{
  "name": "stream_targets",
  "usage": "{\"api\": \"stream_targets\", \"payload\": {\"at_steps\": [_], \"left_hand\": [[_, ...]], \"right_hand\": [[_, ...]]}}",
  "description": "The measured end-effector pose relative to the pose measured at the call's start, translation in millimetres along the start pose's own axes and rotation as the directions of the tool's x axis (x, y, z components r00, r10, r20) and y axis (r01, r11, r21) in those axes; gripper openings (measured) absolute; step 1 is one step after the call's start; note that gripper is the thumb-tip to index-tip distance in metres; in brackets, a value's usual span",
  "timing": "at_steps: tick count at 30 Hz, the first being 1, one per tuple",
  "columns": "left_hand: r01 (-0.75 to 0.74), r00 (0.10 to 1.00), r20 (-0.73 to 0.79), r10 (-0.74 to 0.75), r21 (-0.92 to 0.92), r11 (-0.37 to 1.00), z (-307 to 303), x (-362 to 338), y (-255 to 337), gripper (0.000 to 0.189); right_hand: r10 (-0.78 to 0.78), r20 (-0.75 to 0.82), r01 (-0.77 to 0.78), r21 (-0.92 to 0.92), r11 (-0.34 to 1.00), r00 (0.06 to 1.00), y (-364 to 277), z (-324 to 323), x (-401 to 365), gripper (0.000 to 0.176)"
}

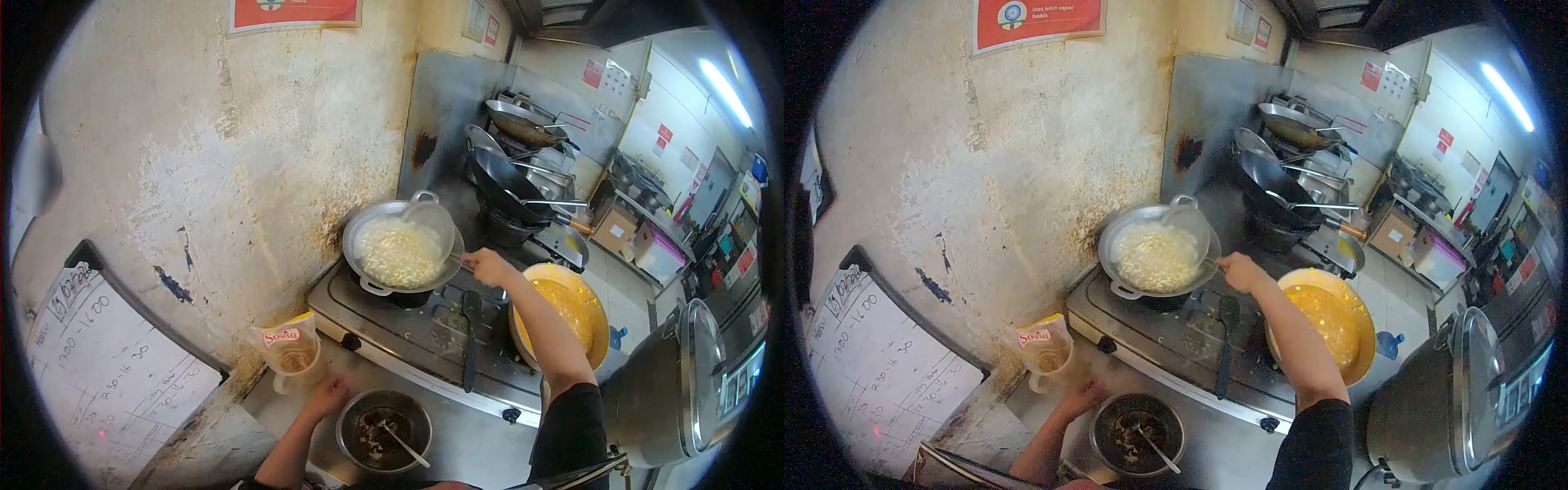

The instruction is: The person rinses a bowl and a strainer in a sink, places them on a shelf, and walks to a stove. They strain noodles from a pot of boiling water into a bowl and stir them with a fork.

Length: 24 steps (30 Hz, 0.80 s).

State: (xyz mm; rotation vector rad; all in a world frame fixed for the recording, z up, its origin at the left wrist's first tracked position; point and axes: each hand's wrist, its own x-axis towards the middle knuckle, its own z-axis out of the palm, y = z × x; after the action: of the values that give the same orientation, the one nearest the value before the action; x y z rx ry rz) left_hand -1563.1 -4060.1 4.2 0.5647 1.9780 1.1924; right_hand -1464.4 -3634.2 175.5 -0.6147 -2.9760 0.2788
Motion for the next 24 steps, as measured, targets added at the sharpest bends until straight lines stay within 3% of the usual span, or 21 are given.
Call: {"api": "stream_targets", "payload": {"at_steps": [1, 2, 3, 5, 7, 9, 10, 12, 13, 14, 15, 16, 18, 19, 21, 22, 24], "left_hand": [[0.072, 0.986, 0.152, -0.067, -0.027, 0.997, -6, -17, 8, 0.035], [0.075, 0.986, 0.150, -0.070, -0.026, 0.997, -5, -20, 4, 0.035], [0.089, 0.988, 0.138, -0.072, -0.118, 0.989, -3, -26, -4, 0.034], [0.111, 0.989, 0.124, -0.087, -0.204, 0.973, -2, -31, -9, 0.034], [-0.012, 0.997, -0.076, -0.020, -0.402, 0.916, 11, -10, 1, 0.035], [-0.158, 0.980, -0.187, 0.070, -0.513, 0.844, 25, 22, 10, 0.032], [-0.162, 0.979, -0.188, 0.073, -0.516, 0.841, 28, 33, 20, 0.032], [-0.084, 0.941, -0.323, -0.100, -0.507, 0.858, 35, 51, 36, 0.027], [-0.087, 0.942, -0.321, -0.097, -0.514, 0.854, 37, 56, 36, 0.027], [-0.200, 0.891, -0.445, 0.087, -0.213, 0.956, 37, 61, 37, 0.026], [-0.273, 0.813, -0.502, 0.294, 0.118, 0.955, 38, 64, 36, 0.026], [-0.276, 0.813, -0.502, 0.296, 0.116, 0.954, 40, 62, 40, 0.026], [-0.153, 0.797, -0.593, 0.117, -0.009, 0.988, 46, 58, 48, 0.028], [-0.155, 0.797, -0.592, 0.121, -0.007, 0.988, 48, 62, 45, 0.028], [-0.009, 0.801, -0.597, -0.047, -0.091, 0.996, 54, 73, 33, 0.032], [-0.011, 0.801, -0.597, -0.044, -0.088, 0.996, 51, 71, 37, 0.032], [-0.084, 0.827, -0.518, 0.219, 0.271, 0.959, 39, 61, 52, 0.040]], "right_hand": [[0.118, 0.182, -0.178, 0.360, 0.916, 0.976, -10, -3, -4, 0.043], [0.153, 0.387, -0.381, 0.627, 0.680, 0.909, -22, -7, -8, 0.036], [0.149, 0.390, -0.381, 0.629, 0.678, 0.909, -35, -12, -13, 0.036], [0.221, 0.478, -0.521, 0.697, 0.494, 0.850, -58, -17, -20, 0.037], [0.201, 0.508, -0.541, 0.718, 0.438, 0.837, -61, -13, -19, 0.039], [0.184, 0.530, -0.557, 0.735, 0.388, 0.828, -65, -12, -19, 0.042], [0.169, 0.551, -0.574, 0.745, 0.341, 0.817, -67, -12, -20, 0.041], [0.161, 0.568, -0.588, 0.749, 0.304, 0.807, -69, -14, -21, 0.042], [0.157, 0.575, -0.595, 0.763, 0.253, 0.803, -70, -11, -21, 0.040], [0.152, 0.580, -0.599, 0.775, 0.199, 0.801, -71, -8, -21, 0.038], [0.156, 0.577, -0.597, 0.776, 0.202, 0.802, -71, -5, -19, 0.038], [0.140, 0.579, -0.595, 0.784, 0.175, 0.804, -72, -3, -18, 0.041], [0.136, 0.583, -0.596, 0.798, 0.085, 0.801, -73, -1, -17, 0.041], [0.136, 0.581, -0.593, 0.800, 0.084, 0.803, -73, -1, -16, 0.041], [0.165, 0.557, -0.577, 0.807, 0.125, 0.814, -73, 1, -15, 0.031], [0.166, 0.554, -0.575, 0.809, 0.123, 0.816, -73, 2, -13, 0.031], [0.188, 0.560, -0.585, 0.802, 0.118, 0.807, -76, 5, -10, 0.032]]}}
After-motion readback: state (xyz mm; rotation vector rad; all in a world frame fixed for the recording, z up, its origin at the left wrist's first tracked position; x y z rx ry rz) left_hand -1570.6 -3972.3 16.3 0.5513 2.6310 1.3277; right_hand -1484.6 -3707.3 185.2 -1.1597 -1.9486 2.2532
